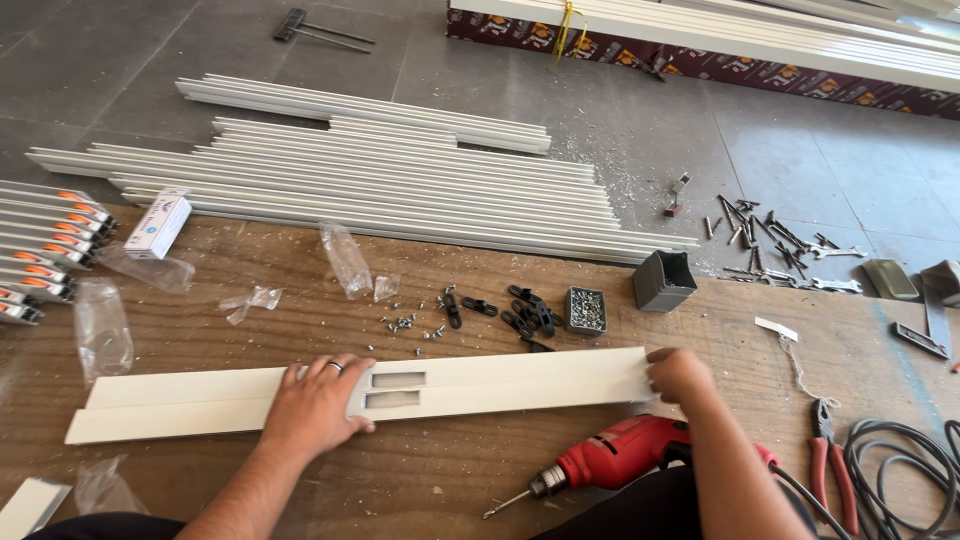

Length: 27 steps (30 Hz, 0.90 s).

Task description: The person assembles a lighting fixture by attaching metal brackets to white plastic profiles. They use a red power drill to secure screws into the brackets, working on the floor surrounded by stacks of aluminum profiles and loose hardware.

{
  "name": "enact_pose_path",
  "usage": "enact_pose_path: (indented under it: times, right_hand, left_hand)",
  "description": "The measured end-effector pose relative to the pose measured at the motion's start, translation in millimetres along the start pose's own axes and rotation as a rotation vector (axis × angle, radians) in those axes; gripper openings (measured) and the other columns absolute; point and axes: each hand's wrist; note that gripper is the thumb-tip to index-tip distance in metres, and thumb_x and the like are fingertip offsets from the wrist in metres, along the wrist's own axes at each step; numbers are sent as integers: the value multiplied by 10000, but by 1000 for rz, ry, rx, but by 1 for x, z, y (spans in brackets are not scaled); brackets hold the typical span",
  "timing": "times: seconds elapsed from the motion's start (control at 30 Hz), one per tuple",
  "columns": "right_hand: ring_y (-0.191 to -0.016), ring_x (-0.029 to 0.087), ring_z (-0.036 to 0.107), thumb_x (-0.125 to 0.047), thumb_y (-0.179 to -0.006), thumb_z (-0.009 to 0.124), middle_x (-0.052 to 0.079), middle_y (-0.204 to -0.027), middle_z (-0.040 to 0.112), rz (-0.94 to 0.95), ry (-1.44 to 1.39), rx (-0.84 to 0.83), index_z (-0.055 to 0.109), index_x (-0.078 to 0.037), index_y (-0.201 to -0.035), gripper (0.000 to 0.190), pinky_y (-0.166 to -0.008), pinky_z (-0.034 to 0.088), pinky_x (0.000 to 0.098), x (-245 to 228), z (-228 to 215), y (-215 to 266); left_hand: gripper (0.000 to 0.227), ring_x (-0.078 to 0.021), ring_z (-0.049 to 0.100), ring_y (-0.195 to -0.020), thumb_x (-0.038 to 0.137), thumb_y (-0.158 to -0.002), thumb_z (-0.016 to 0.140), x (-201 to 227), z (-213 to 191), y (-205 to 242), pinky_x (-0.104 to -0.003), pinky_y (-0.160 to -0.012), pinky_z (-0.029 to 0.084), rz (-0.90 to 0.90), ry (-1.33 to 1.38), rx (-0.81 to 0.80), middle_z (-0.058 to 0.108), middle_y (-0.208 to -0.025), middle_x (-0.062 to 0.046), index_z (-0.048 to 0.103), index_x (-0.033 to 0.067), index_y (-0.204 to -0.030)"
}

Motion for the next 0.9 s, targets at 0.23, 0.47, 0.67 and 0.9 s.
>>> enact_pose_path:
  times: [0.23,0.47,0.67,0.9]
  right_hand:
    - [-834,206,755,-11,-942,587,85,-987,803,18,-190,87,826,-101,-1139,322,-712,611,360,29,-30,-34]
    - [-874,253,726,56,-964,562,128,-1047,773,127,-556,47,790,-11,-1098,273,-767,617,376,30,-32,-19]
    - [-889,256,705,69,-934,642,123,-1030,753,144,-526,63,795,-16,-1091,235,-789,616,399,25,-34,-8]
    - [-979,299,706,-7,-921,667,129,-1078,757,159,-423,5,820,-67,-1105,246,-857,619,475,32,-33,-23]
  left_hand:
    - [1037,-195,329,-1465,657,-730,796,33,12,-21,-495,-1216,264,67,86,98,390,-1567,8,313,225,-1539]
    - [1062,-192,307,-1478,725,-731,757,42,12,-21,-512,-1241,228,27,79,45,378,-1571,16,305,220,-1548]
    - [1090,-196,297,-1484,750,-723,750,43,7,-18,-533,-1251,201,12,72,26,355,-1590,18,290,221,-1558]
    - [1092,-226,261,-1498,724,-733,781,45,1,-15,-568,-1233,194,-1,95,0,334,-1608,11,281,229,-1568]
Point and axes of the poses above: each hand's wrist, its own y-axis away from the middle knuckle, its own z-axis out of the palm, x = y × z
